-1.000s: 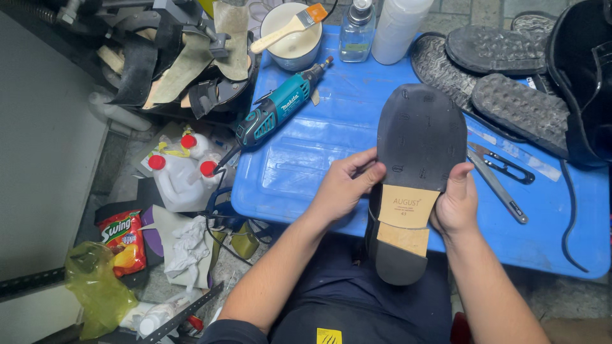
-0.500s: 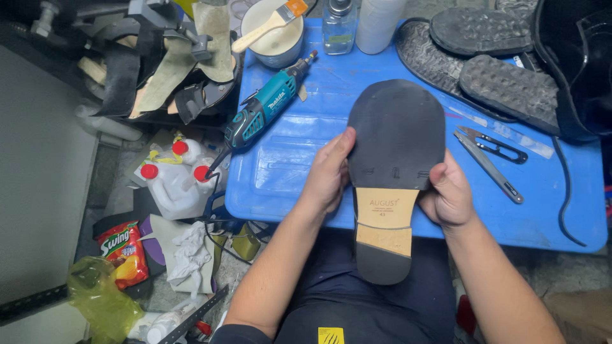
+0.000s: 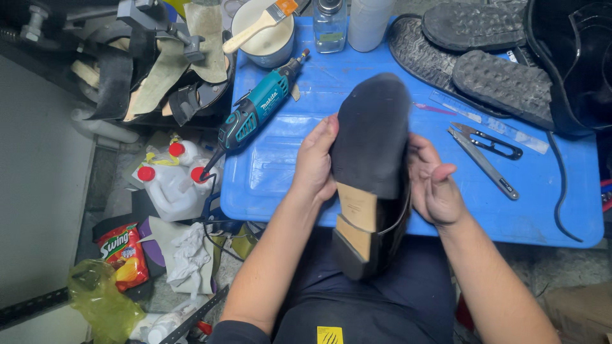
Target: The person uses a small metal tool to scrape and trim the sole edge of a black leather shoe. They rotate the shoe to work along the perimeter, then place it down and pick up a second shoe to repeat the same scraping action along the sole edge.
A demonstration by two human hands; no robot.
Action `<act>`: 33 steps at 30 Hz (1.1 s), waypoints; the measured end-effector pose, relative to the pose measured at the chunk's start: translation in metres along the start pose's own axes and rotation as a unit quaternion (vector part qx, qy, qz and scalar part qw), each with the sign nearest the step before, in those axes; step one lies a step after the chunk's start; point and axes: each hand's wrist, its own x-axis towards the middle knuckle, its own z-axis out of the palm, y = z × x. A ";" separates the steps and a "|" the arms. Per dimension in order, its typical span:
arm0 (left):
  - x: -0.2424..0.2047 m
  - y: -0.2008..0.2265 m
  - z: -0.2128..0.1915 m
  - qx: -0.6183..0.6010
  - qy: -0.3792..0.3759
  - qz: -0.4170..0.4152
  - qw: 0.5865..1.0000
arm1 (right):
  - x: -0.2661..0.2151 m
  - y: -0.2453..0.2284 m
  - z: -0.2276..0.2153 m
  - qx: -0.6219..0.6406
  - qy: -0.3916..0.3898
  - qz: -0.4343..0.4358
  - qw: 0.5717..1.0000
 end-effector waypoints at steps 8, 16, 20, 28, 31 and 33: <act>0.002 -0.009 -0.012 -0.265 -0.205 0.059 0.940 | -0.030 0.010 0.021 0.055 -0.026 0.133 0.989; -0.004 0.019 -0.005 -0.154 -0.251 0.089 0.951 | -0.040 -0.012 0.030 -0.057 0.073 0.029 0.995; -0.034 0.008 0.007 0.111 -0.020 0.109 0.988 | -0.043 -0.013 0.050 -0.241 0.111 -0.025 0.964; -0.031 0.013 0.020 0.152 -0.041 0.117 0.981 | -0.049 -0.028 0.042 -0.441 0.147 -0.076 0.882; -0.032 0.019 0.022 0.368 -0.015 0.180 0.912 | -0.042 -0.038 0.019 -0.562 0.214 -0.151 0.785; -0.031 0.022 0.025 0.545 0.030 0.238 0.804 | -0.040 -0.041 0.006 -0.604 0.239 -0.194 0.735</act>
